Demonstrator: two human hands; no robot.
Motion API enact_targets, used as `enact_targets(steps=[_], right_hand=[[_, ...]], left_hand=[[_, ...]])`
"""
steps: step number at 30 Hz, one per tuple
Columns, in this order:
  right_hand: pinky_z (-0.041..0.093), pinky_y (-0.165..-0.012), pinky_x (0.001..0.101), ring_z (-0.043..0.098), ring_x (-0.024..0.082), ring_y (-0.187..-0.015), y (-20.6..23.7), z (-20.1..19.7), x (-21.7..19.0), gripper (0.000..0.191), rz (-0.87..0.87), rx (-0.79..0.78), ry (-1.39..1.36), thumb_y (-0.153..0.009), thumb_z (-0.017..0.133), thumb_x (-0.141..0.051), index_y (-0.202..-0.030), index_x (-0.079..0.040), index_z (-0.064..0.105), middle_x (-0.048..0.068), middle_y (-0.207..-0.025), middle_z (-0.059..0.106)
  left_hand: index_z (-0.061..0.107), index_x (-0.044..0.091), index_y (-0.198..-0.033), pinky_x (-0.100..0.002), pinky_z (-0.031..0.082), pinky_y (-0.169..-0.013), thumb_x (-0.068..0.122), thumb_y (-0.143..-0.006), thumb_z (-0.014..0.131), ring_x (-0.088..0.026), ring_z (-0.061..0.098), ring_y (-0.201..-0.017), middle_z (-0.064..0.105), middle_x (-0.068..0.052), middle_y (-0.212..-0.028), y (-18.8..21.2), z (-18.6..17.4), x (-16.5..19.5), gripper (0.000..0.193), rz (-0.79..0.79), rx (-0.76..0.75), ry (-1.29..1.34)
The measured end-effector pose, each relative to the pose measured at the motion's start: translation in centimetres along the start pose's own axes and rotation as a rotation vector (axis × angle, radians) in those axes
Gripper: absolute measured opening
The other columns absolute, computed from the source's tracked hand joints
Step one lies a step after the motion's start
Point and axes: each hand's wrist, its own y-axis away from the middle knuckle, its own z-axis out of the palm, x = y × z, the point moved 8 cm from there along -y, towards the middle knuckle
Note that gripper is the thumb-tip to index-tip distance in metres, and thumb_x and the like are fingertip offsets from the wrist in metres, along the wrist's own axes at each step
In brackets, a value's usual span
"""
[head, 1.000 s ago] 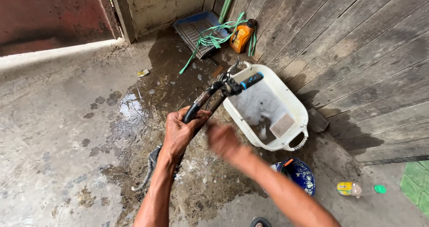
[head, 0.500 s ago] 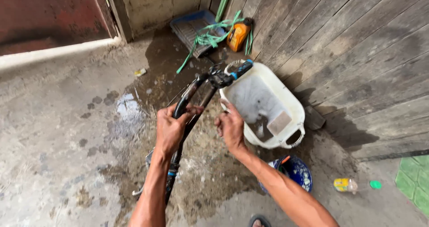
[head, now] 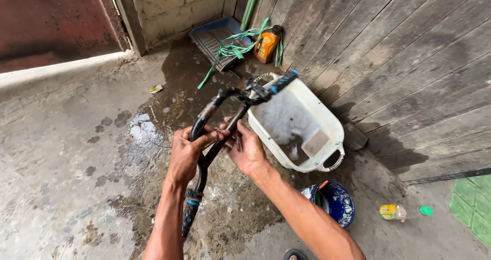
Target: The person washes a bicycle handlebar with attached grips, brake levers and cables in a white basin of soapy water. They rotate and reposition the handlebar, scrub it with a sponge and a brush, and dip parts into the soapy water while working over the basin.
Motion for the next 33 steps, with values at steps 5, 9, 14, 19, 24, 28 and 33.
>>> enact_targets(steps=[5, 9, 14, 19, 24, 28, 33], right_hand=[[0.053, -0.084, 0.0381, 0.063, 0.019, -0.083, -0.2, -1.1, -0.8, 0.026, -0.232, 0.026, -0.032, -0.107, 0.051, -0.027, -0.114, -0.005, 0.063, 0.006, -0.090, 0.066], [0.058, -0.071, 0.0352, 0.062, 0.017, -0.072, 1.8, -1.3, -1.1, 0.031, -0.427, 0.078, 0.357, -0.111, 0.047, -0.031, -0.106, -0.003, 0.059, 0.007, -0.083, 0.063], [0.057, -0.058, 0.0292, 0.063, 0.014, -0.065, 3.3, -0.1, -0.1, 0.028, -0.518, 0.028, 0.689, -0.108, 0.046, -0.026, -0.104, -0.005, 0.064, 0.007, -0.080, 0.066], [0.045, -0.040, 0.0272, 0.056, 0.012, -0.054, 2.2, 0.2, -2.6, 0.029, -0.641, 0.156, 1.374, -0.108, 0.047, -0.026, -0.106, -0.008, 0.070, 0.008, -0.085, 0.067], [0.046, -0.043, 0.0253, 0.055, 0.015, -0.061, 2.5, 0.3, -6.9, 0.028, -1.040, 0.194, 1.438, -0.106, 0.058, -0.020, -0.126, -0.006, 0.072, 0.011, -0.096, 0.062], [0.061, -0.070, 0.0240, 0.068, 0.019, -0.091, 3.5, 2.3, -7.0, 0.027, -1.194, 0.071, 1.513, -0.108, 0.055, -0.013, -0.129, 0.000, 0.064, 0.011, -0.113, 0.064], [0.060, -0.055, 0.0263, 0.068, 0.025, -0.087, 5.4, 5.5, -4.2, 0.031, -0.968, -0.003, 1.531, -0.096, 0.052, 0.000, -0.122, 0.005, 0.068, 0.020, -0.111, 0.065]], left_hand=[[0.072, -0.004, -0.097, -0.037, 0.053, -0.066, 0.020, -0.079, 0.086, -0.017, 0.064, -0.071, 0.075, -0.013, -0.082, -0.1, 0.0, 2.1, 0.033, -0.031, 0.086, -0.530], [0.068, 0.000, -0.109, -0.028, 0.052, -0.048, 0.026, -0.081, 0.080, -0.012, 0.062, -0.059, 0.069, -0.006, -0.077, -0.1, 0.6, 2.9, 0.040, -0.151, 0.108, -0.484], [0.072, 0.008, -0.114, -0.026, 0.035, -0.038, 0.031, -0.088, 0.070, -0.012, 0.043, -0.045, 0.065, 0.001, -0.067, 0.4, -0.3, 1.1, 0.035, -0.302, 0.256, -0.543], [0.074, 0.003, -0.110, -0.026, 0.026, -0.033, 0.026, -0.091, 0.072, -0.009, 0.037, -0.037, 0.051, -0.001, -0.053, 0.5, -1.6, -0.3, 0.030, -0.249, 0.232, -0.393], [0.074, 0.005, -0.107, -0.027, 0.028, -0.032, 0.026, -0.090, 0.070, -0.010, 0.037, -0.035, 0.053, 0.000, -0.051, 0.4, -1.9, -2.3, 0.027, -0.291, 0.198, -0.444], [0.076, 0.004, -0.102, -0.028, 0.033, -0.032, 0.029, -0.088, 0.072, -0.010, 0.040, -0.035, 0.054, 0.001, -0.050, 0.2, -0.8, -3.8, 0.029, -0.279, 0.141, -0.494], [0.075, -0.001, -0.093, -0.029, 0.030, -0.034, 0.055, -0.087, 0.068, -0.009, 0.039, -0.037, 0.049, 0.001, -0.050, 0.4, 0.1, -5.0, 0.057, -0.262, 0.084, -0.468]])
